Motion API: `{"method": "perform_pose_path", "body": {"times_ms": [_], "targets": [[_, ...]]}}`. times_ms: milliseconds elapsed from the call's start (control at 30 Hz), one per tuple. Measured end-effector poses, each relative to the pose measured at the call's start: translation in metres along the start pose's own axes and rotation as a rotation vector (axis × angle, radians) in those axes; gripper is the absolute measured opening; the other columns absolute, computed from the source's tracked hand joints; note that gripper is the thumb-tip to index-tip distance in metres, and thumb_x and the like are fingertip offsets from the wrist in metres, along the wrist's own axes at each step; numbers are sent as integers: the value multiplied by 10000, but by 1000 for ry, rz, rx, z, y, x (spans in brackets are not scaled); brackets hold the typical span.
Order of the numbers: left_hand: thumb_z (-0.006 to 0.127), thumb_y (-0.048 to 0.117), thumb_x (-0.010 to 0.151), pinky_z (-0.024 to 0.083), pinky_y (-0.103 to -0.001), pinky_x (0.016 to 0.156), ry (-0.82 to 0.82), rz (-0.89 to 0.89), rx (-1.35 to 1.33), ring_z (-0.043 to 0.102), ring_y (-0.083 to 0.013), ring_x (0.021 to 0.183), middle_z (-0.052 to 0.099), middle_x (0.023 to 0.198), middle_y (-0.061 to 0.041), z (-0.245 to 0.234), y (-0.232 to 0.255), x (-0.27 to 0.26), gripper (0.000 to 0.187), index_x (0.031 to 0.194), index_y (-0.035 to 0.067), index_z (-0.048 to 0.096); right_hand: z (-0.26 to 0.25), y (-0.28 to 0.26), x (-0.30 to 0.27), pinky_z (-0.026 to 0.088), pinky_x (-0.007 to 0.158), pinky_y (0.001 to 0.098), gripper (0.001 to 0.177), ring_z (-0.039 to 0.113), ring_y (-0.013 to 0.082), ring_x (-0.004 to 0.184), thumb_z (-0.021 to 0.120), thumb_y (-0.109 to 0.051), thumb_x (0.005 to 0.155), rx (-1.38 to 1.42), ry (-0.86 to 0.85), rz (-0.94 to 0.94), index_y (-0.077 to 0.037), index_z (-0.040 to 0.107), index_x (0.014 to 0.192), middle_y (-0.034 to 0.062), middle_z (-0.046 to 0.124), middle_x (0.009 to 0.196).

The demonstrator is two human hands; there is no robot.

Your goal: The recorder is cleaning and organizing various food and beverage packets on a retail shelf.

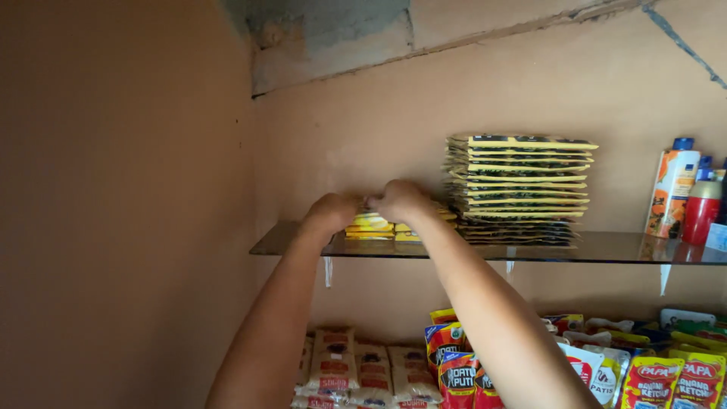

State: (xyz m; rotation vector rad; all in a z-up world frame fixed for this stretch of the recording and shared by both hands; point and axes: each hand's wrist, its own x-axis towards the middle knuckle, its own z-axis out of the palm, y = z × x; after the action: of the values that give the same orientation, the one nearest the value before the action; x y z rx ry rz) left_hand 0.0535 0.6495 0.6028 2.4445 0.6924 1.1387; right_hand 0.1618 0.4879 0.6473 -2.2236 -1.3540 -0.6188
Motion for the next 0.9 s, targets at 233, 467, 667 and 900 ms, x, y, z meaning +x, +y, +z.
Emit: {"method": "perform_pose_path", "body": {"times_ms": [233,467,667,900], "targets": [[651,461,882,522,-402,986,-105,74,-278,713,-242,1118,778,1213,-111,-33,50,-62,496,1241,132,746,-57,20,-44,523,1030,427,744,682,354,1163,713,-644,841,36,-56,-131,-5,704,1222,226,702,1231],[953,250,633,478,-353,1061,-113,239,-48,633,-252,1240,651,1356,-112,-27,47,-72,894,1418,106,550,-69,29,-99,390,1149,364,826,519,265,1361,845,-232,722,-197,-149,-348,-205,512,1478,49,540,1487],[838,292,820,488,-431,1081,-159,170,242,581,-377,1295,577,1419,-215,-25,78,-85,856,1545,159,401,-40,52,-96,343,1174,367,781,425,306,1427,757,-47,792,-130,-4,-497,-105,439,1503,119,442,1559],[789,331,862,471,-476,1082,-178,54,295,538,-429,1300,445,1481,-265,-24,78,-82,950,1628,271,231,-22,70,-84,294,1207,376,757,338,330,1479,732,-91,858,-40,5,-477,-54,387,1530,179,370,1588]]}}
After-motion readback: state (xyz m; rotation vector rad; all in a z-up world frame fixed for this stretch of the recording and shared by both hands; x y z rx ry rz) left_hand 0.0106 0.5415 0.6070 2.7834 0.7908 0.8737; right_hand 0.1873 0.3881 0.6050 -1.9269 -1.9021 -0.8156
